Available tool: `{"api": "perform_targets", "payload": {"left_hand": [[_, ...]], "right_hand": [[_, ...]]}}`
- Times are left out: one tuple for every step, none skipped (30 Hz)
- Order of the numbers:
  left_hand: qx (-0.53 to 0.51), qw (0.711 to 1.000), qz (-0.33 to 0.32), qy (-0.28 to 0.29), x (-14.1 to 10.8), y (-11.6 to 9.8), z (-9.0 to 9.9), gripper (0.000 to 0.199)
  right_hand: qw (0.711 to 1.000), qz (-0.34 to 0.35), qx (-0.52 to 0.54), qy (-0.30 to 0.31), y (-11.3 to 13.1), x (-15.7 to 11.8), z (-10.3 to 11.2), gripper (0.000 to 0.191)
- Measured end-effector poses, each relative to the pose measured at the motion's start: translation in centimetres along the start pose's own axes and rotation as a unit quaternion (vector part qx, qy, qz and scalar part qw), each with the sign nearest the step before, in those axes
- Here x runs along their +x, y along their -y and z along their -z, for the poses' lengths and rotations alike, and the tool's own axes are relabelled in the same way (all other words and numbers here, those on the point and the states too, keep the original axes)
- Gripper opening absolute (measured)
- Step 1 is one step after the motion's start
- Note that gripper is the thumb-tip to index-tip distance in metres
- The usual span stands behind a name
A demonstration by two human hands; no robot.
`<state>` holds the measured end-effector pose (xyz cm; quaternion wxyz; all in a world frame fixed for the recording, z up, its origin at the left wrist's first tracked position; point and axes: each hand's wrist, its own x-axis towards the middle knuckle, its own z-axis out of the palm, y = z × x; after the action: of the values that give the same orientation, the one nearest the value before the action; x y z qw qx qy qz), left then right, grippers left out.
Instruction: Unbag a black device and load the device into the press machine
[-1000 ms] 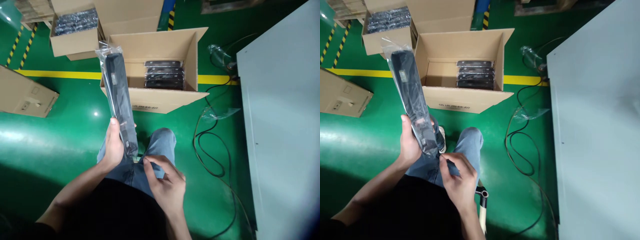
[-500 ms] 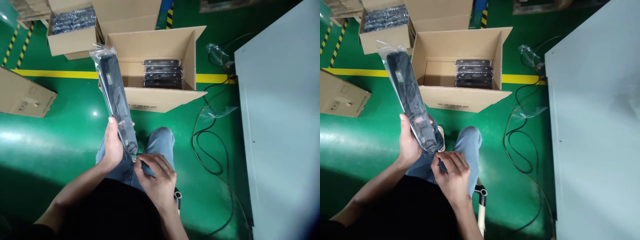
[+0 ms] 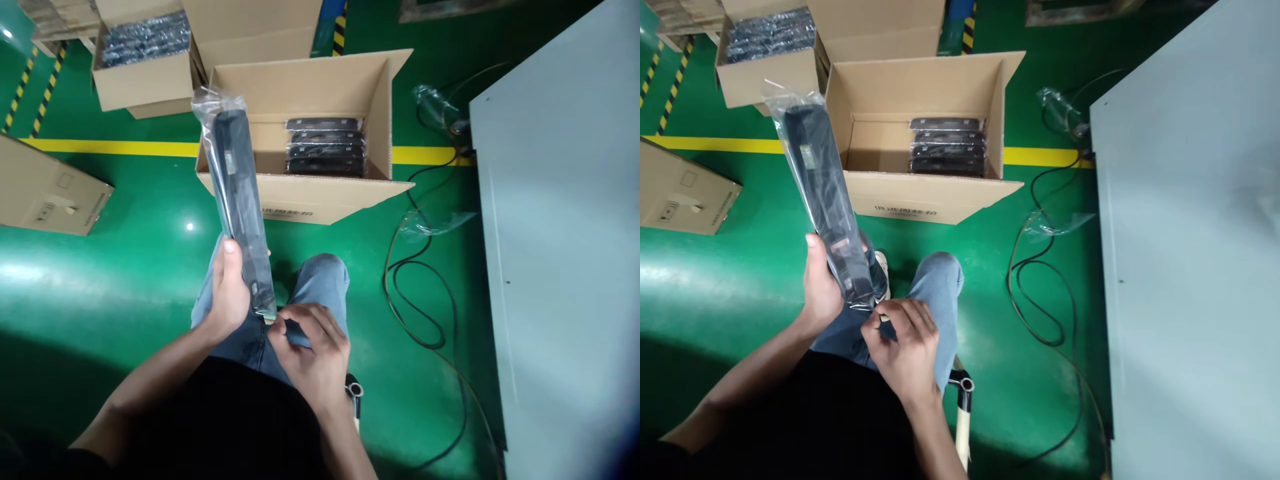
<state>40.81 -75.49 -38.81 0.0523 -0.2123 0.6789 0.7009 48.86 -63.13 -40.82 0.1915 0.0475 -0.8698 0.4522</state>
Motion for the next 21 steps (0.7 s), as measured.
{"api": "perform_targets", "payload": {"left_hand": [[0.004, 1.0, -0.015, 0.0, -0.1, 0.0, 0.1, 0.081], [0.012, 0.999, -0.03, 0.002, -0.1, 0.1, 0.3, 0.079], [0.025, 0.999, -0.045, 0.004, 0.0, 0.2, 0.5, 0.079], [0.041, 0.997, -0.059, 0.008, 0.1, 0.4, 0.8, 0.08], [0.056, 0.996, -0.074, 0.013, 0.3, 0.6, 1.0, 0.081], [0.067, 0.994, -0.088, 0.02, 0.6, 0.9, 1.3, 0.081], [0.074, 0.992, -0.1, 0.027, 0.8, 1.2, 1.5, 0.08], [0.08, 0.99, -0.109, 0.036, 1.0, 1.5, 1.7, 0.077], [0.084, 0.988, -0.119, 0.043, 1.2, 1.8, 1.9, 0.074], [0.09, 0.986, -0.129, 0.047, 1.4, 2.0, 2.0, 0.071], [0.096, 0.984, -0.14, 0.047, 1.5, 2.1, 2.0, 0.069], [0.102, 0.983, -0.147, 0.043, 1.5, 2.2, 2.0, 0.067], [0.104, 0.982, -0.15, 0.04, 1.5, 2.2, 2.0, 0.065], [0.102, 0.983, -0.147, 0.039, 1.4, 2.2, 1.9, 0.064], [0.097, 0.985, -0.139, 0.039, 1.4, 2.2, 1.9, 0.063], [0.091, 0.987, -0.127, 0.042, 1.3, 2.2, 1.8, 0.062], [0.084, 0.989, -0.115, 0.046, 1.3, 2.2, 1.8, 0.062], [0.079, 0.99, -0.107, 0.047, 1.3, 2.1, 1.8, 0.062], [0.078, 0.99, -0.105, 0.047, 1.3, 2.1, 1.8, 0.063], [0.08, 0.99, -0.109, 0.045, 1.3, 2.0, 1.9, 0.064], [0.085, 0.988, -0.117, 0.047, 1.4, 1.9, 1.9, 0.065]], "right_hand": [[1.0, -0.01, 0.013, 0.003, 0.0, 0.0, 0.0, 0.02], [0.999, -0.021, 0.026, 0.005, 0.0, 0.0, 0.1, 0.02], [0.999, -0.033, 0.038, 0.007, 0.1, 0.0, 0.1, 0.019], [0.998, -0.046, 0.049, 0.007, 0.1, 0.0, 0.1, 0.019], [0.997, -0.057, 0.057, 0.006, 0.1, 0.0, 0.0, 0.019], [0.996, -0.066, 0.059, 0.002, 0.1, -0.1, -0.1, 0.019], [0.996, -0.07, 0.055, -0.004, 0.2, -0.2, -0.2, 0.019], [0.997, -0.066, 0.043, -0.012, 0.2, -0.3, -0.4, 0.019], [0.998, -0.055, 0.026, -0.022, 0.2, -0.4, -0.6, 0.018], [0.999, -0.04, 0.007, -0.031, 0.2, -0.5, -0.8, 0.018], [0.999, -0.023, -0.01, -0.039, 0.2, -0.5, -0.9, 0.018], [0.999, -0.009, -0.02, -0.045, 0.2, -0.6, -1.1, 0.018], [0.999, -0.001, -0.022, -0.048, 0.2, -0.6, -1.1, 0.018], [0.999, -0.001, -0.016, -0.049, 0.2, -0.6, -1.2, 0.019], [0.999, -0.009, -0.004, -0.047, 0.2, -0.7, -1.2, 0.019], [0.999, -0.026, 0.013, -0.044, 0.2, -0.7, -1.1, 0.019], [0.998, -0.047, 0.032, -0.04, 0.2, -0.7, -1.1, 0.019], [0.996, -0.069, 0.051, -0.036, 0.2, -0.8, -1.1, 0.019], [0.993, -0.087, 0.065, -0.036, 0.1, -0.9, -1.2, 0.019], [0.992, -0.096, 0.069, -0.039, 0.1, -1.0, -1.3, 0.019], [0.992, -0.096, 0.062, -0.045, 0.1, -1.0, -1.4, 0.018]]}}
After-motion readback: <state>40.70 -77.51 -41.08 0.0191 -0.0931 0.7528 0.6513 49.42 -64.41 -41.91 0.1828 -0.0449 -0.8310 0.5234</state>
